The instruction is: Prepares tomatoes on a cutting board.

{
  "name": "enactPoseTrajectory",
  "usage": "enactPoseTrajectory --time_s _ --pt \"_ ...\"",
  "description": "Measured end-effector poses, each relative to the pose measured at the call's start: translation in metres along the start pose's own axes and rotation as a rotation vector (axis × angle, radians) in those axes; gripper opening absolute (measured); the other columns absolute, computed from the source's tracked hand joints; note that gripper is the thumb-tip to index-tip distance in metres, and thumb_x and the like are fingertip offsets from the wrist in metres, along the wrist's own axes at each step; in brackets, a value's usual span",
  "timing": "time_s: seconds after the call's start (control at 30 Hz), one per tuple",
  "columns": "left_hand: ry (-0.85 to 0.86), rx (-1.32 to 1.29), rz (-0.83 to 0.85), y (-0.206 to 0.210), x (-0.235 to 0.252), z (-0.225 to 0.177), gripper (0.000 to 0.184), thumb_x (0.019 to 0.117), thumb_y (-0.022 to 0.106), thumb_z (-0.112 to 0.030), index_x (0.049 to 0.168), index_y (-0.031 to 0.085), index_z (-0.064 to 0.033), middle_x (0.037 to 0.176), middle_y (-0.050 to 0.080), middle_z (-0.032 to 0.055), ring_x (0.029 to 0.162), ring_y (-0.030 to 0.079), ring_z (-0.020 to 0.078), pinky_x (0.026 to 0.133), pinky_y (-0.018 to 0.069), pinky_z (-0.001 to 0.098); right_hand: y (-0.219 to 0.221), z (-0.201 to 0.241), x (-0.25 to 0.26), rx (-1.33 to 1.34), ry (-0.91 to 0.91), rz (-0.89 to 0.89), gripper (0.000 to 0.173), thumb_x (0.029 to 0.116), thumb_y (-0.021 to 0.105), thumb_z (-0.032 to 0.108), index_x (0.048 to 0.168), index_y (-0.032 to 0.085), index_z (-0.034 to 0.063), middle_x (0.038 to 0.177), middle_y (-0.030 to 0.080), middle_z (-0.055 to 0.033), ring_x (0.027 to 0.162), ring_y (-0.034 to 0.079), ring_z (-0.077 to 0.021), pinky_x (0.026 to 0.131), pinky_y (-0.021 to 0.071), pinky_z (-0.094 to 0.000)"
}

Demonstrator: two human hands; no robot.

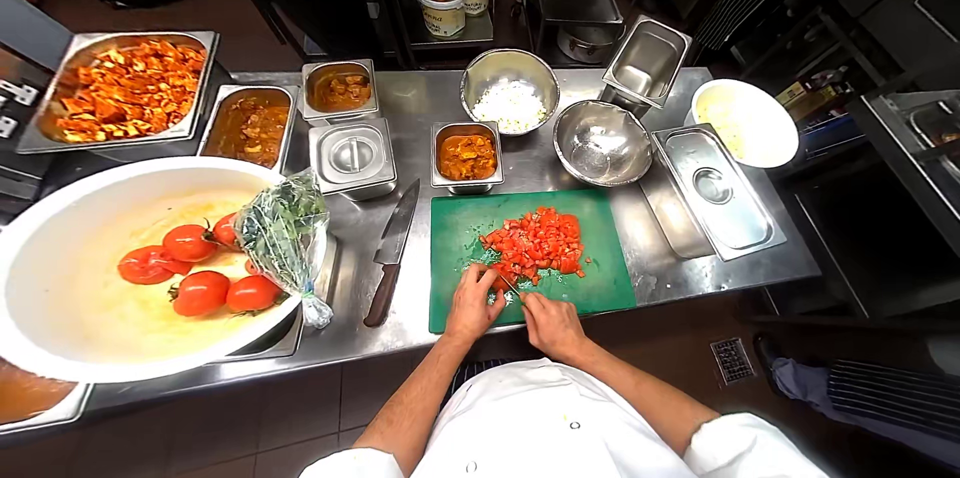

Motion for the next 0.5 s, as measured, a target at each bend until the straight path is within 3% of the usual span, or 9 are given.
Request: enactPoseTrajectory --time_s 0.13,0.27,0.3,0.4,0.5 --pt "0.012 0.002 -0.008 0.003 0.001 0.001 0.027 0.0841 0.078 -0.024 0.107 0.073 -0.0106 0.118 0.065 0.0114 0.114 0.064 0.0282 0.097 0.0556 0.0455 0.010 0.013 0.043 0.029 0.042 0.170 0.019 0.0985 0.055 0.020 0.111 0.068 0.0125 0.098 0.072 -0.0070 0.076 0.071 -0.0268 0.060 0.0575 -0.0476" --pt "-0.004 -0.007 -0.022 0.004 0.002 0.003 0.027 0.0857 0.078 -0.026 0.108 0.073 -0.0119 0.118 0.065 0.0101 0.113 0.064 0.0262 0.096 0.0564 0.0438 0.008 -0.006 0.002 0.039 0.027 0.309 0.027 0.1018 0.049 0.021 0.122 0.066 0.0119 0.101 0.072 -0.0096 0.079 0.072 -0.0299 0.063 0.0582 -0.0499" --pt "-0.010 -0.018 -0.026 0.005 0.001 0.004 0.028 0.0856 0.078 -0.026 0.109 0.073 -0.0118 0.118 0.065 0.0096 0.113 0.064 0.0255 0.096 0.0565 0.0433 0.005 -0.012 -0.012 0.045 0.025 0.311 0.030 0.1023 0.048 0.021 0.125 0.066 0.0115 0.103 0.073 -0.0102 0.079 0.073 -0.0304 0.064 0.0583 -0.0503" --pt "-0.025 -0.051 -0.059 0.001 -0.005 0.005 0.033 0.0836 0.079 -0.026 0.112 0.071 -0.0112 0.119 0.064 0.0091 0.111 0.065 0.0228 0.093 0.0585 0.0415 -0.008 -0.019 -0.035 0.034 0.007 0.182 0.028 0.1016 0.050 0.023 0.117 0.071 0.0119 0.095 0.074 -0.0071 0.073 0.072 -0.0261 0.058 0.0581 -0.0458" --pt "0.009 -0.052 -0.114 0.003 -0.008 0.005 0.024 0.0841 0.077 -0.021 0.106 0.073 -0.0113 0.114 0.066 0.0086 0.109 0.065 0.0233 0.093 0.0577 0.0409 -0.011 -0.008 -0.015 0.038 -0.017 0.062 0.027 0.1002 0.053 0.022 0.115 0.073 0.0112 0.092 0.074 -0.0057 0.069 0.072 -0.0234 0.056 0.0583 -0.0432"
Point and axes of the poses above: each hand's wrist, its own x-axis towards the middle knuckle, its own y-axis out of the palm, z = x × y, the point moved 3 cm from there along x, towards the middle knuckle
